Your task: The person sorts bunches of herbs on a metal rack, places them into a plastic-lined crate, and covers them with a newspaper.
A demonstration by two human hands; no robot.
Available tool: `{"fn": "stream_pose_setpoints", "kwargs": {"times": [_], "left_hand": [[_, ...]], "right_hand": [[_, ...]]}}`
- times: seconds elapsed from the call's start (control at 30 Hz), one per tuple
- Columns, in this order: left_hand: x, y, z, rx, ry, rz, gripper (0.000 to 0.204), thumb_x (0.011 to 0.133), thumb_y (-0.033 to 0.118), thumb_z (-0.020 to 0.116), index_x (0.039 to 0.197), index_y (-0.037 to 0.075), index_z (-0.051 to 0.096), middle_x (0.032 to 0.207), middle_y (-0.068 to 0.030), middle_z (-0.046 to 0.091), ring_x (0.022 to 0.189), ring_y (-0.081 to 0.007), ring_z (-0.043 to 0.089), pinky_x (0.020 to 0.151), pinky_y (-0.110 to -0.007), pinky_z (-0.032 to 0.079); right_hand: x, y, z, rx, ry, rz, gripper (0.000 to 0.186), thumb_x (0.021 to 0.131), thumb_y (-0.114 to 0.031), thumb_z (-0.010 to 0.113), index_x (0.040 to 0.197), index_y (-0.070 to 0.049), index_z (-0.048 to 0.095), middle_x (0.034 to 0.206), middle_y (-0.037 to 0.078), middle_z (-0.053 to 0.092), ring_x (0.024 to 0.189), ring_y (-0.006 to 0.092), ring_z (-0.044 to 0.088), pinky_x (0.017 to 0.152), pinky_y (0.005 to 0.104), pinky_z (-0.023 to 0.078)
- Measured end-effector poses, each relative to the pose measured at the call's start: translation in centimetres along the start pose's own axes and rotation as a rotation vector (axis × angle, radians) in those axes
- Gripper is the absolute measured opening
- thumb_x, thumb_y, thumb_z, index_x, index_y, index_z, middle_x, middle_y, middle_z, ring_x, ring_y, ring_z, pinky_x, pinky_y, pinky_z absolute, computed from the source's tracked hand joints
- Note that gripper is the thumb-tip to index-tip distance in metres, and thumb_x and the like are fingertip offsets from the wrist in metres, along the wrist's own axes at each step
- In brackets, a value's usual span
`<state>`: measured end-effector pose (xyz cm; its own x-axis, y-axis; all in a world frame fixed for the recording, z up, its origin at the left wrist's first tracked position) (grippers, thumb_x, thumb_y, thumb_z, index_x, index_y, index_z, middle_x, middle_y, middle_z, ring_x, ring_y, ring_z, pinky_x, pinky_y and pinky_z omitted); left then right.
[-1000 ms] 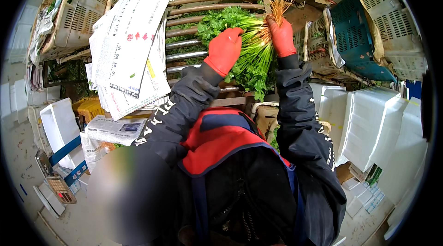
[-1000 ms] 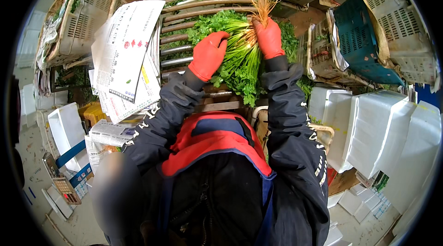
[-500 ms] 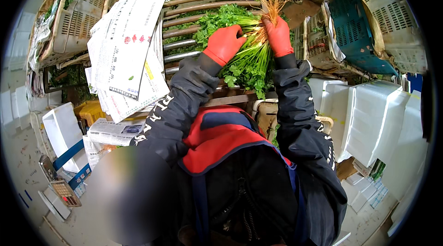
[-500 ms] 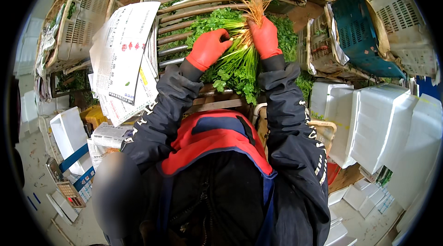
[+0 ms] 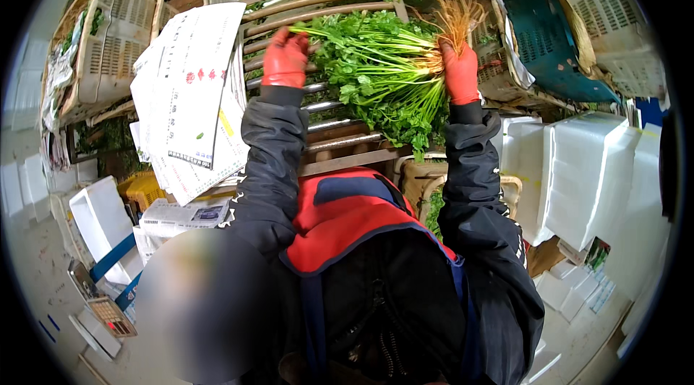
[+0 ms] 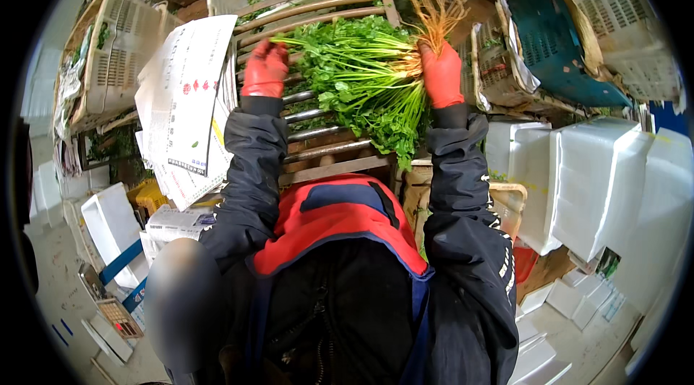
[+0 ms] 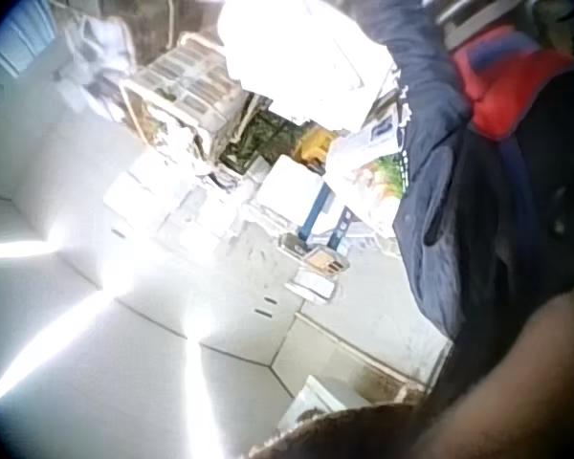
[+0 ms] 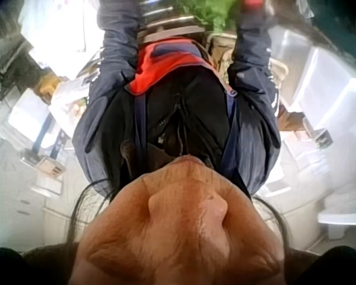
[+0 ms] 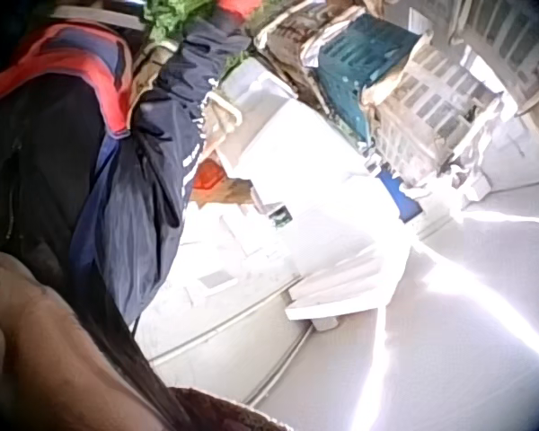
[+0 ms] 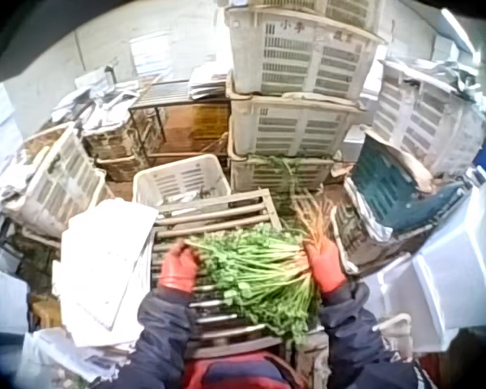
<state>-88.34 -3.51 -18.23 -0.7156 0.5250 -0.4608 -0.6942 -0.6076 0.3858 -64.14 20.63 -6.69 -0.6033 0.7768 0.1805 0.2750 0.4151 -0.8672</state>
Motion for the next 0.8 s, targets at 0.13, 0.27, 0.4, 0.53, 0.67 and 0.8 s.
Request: {"fn": "stream_pose_setpoints", "kwargs": {"times": [0.13, 0.27, 0.4, 0.53, 0.67, 0.8], "left_hand": [[4.5, 3.9, -0.2, -0.031, 0.064, -0.027, 0.014, 0.092, 0.018, 0.049, 0.09, 0.004, 0.047, 0.083, -0.0158, 0.06, 0.075, -0.0274, 0.061, 0.057, -0.033, 0.054], [7.5, 4.2, 0.8, -0.054, 0.05, 0.066, 0.017, 0.092, 0.019, 0.05, 0.099, 0.003, 0.047, 0.083, -0.0147, 0.059, 0.075, -0.0254, 0.061, 0.059, -0.032, 0.054], [-2.8, -7.0, 14.0, 0.54, -0.35, 0.142, 0.022, 0.09, 0.022, 0.054, 0.096, 0.002, 0.052, 0.084, -0.0127, 0.057, 0.075, -0.0244, 0.063, 0.067, -0.032, 0.054], [-10.2, -10.4, 20.4, 0.547, -0.596, 0.075, 0.024, 0.091, 0.019, 0.05, 0.097, -0.004, 0.047, 0.085, -0.0155, 0.06, 0.059, -0.0248, 0.063, 0.049, -0.031, 0.052], [-7.5, -15.8, 17.3, 0.499, -0.487, 0.015, 0.028, 0.092, 0.023, 0.049, 0.097, -0.004, 0.047, 0.084, -0.0161, 0.058, 0.062, -0.0261, 0.064, 0.05, -0.032, 0.053], [-7.7, -20.0, 12.0, 0.372, -0.268, -0.271, 0.024, 0.091, 0.017, 0.049, 0.101, -0.004, 0.043, 0.088, -0.0177, 0.055, 0.069, -0.0325, 0.065, 0.054, -0.035, 0.055]], "right_hand": [[-0.8, 0.1, -3.5, 0.091, 0.054, 0.043, 0.024, 0.084, -0.018, 0.06, 0.099, 0.001, 0.061, 0.086, 0.015, 0.065, 0.079, 0.0246, 0.062, 0.073, 0.033, 0.046], [-1.0, -0.8, -4.1, -0.082, 0.082, -0.021, 0.024, 0.083, -0.018, 0.059, 0.099, 0.0, 0.061, 0.088, 0.019, 0.064, 0.081, 0.0334, 0.062, 0.073, 0.0351, 0.047], [0.5, -1.6, -8.3, -0.179, 0.233, -0.118, 0.028, 0.087, -0.025, 0.059, 0.096, 0.002, 0.062, 0.079, 0.012, 0.063, 0.07, 0.0155, 0.056, 0.067, 0.03, 0.046], [0.7, -13.4, -13.4, -0.34, 0.26, -0.213, 0.033, 0.092, -0.03, 0.054, 0.098, 0.001, 0.062, 0.08, 0.015, 0.065, 0.069, 0.0188, 0.062, 0.061, 0.0325, 0.049], [1.4, -1.4, -14.3, -0.783, 0.264, -0.161, 0.032, 0.079, -0.012, 0.057, 0.109, -0.001, 0.059, 0.084, 0.023, 0.063, 0.073, 0.0378, 0.06, 0.064, 0.0411, 0.048], [1.5, -3.2, -15.6, -0.568, 0.363, -0.242, 0.029, 0.078, -0.011, 0.056, 0.106, -0.004, 0.06, 0.089, 0.024, 0.061, 0.081, 0.0409, 0.059, 0.071, 0.0414, 0.049]]}}
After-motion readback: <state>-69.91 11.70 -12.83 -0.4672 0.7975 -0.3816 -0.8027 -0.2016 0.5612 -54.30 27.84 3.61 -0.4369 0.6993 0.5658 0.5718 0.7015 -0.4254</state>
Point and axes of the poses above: each hand's wrist, its own x-axis towards the middle knuckle, its own z-axis out of the palm, y = z × x, the point moved 6 cm from there along x, towards the middle knuckle
